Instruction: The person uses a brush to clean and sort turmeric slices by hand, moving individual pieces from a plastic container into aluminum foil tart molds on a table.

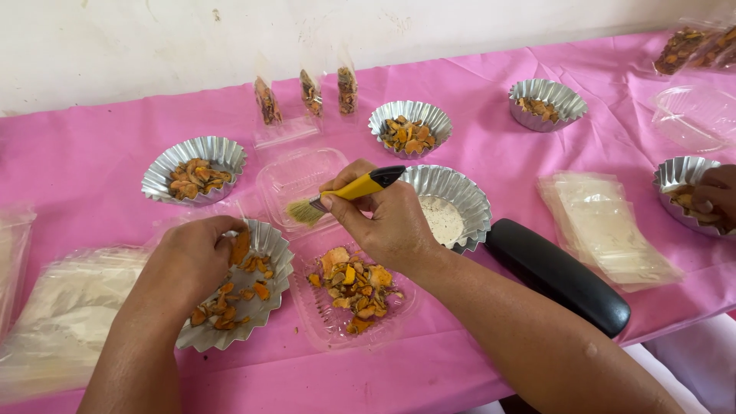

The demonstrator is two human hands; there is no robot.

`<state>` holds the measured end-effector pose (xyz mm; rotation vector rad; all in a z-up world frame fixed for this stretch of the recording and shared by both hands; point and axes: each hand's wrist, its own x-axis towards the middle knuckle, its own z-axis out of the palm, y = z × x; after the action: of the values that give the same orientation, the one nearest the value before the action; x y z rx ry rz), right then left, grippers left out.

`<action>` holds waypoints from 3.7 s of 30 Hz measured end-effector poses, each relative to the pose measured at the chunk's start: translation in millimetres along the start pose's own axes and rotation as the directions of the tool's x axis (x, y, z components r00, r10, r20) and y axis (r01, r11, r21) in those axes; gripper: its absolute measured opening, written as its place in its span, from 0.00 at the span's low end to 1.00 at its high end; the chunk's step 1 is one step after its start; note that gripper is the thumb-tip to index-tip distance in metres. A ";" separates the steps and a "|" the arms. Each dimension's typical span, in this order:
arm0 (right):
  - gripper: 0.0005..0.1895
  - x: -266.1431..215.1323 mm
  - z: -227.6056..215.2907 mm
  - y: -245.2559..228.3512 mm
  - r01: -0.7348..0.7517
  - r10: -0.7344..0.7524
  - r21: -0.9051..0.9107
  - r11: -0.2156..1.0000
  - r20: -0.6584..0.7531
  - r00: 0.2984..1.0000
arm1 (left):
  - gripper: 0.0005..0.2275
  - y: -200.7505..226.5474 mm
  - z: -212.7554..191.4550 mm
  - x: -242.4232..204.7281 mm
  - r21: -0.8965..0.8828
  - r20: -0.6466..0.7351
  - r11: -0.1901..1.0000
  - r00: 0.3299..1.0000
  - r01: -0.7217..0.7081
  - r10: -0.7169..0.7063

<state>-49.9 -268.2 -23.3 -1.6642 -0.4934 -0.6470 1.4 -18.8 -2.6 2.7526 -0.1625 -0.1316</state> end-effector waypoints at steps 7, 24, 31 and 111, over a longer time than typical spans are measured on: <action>0.03 -1.0 -0.4 -8.9 0.017 -0.009 -0.148 0.989 0.056 0.998 | 0.14 8.0 -0.7 -4.7 -0.011 -0.038 1.000 0.999 -0.028 0.027; 0.07 -5.8 -2.4 -2.6 0.028 -0.029 0.014 1.000 0.067 0.997 | 0.14 -2.7 11.8 2.5 -0.175 -0.183 0.963 0.968 -0.205 0.173; 0.07 -4.8 -4.2 1.1 0.006 -0.003 -0.042 0.999 0.073 0.997 | 0.13 3.6 13.5 1.7 -0.299 -0.172 0.941 0.979 -0.158 0.109; 0.07 -19.3 0.2 -18.5 0.003 0.034 -0.204 0.979 0.180 0.983 | 0.06 35.8 17.0 -4.0 -0.834 -0.188 0.499 0.972 -0.234 0.141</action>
<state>-76.3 -263.9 -22.2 -1.9305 -0.5595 -0.5496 -7.9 -57.4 -4.6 1.7035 -0.2823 -0.0033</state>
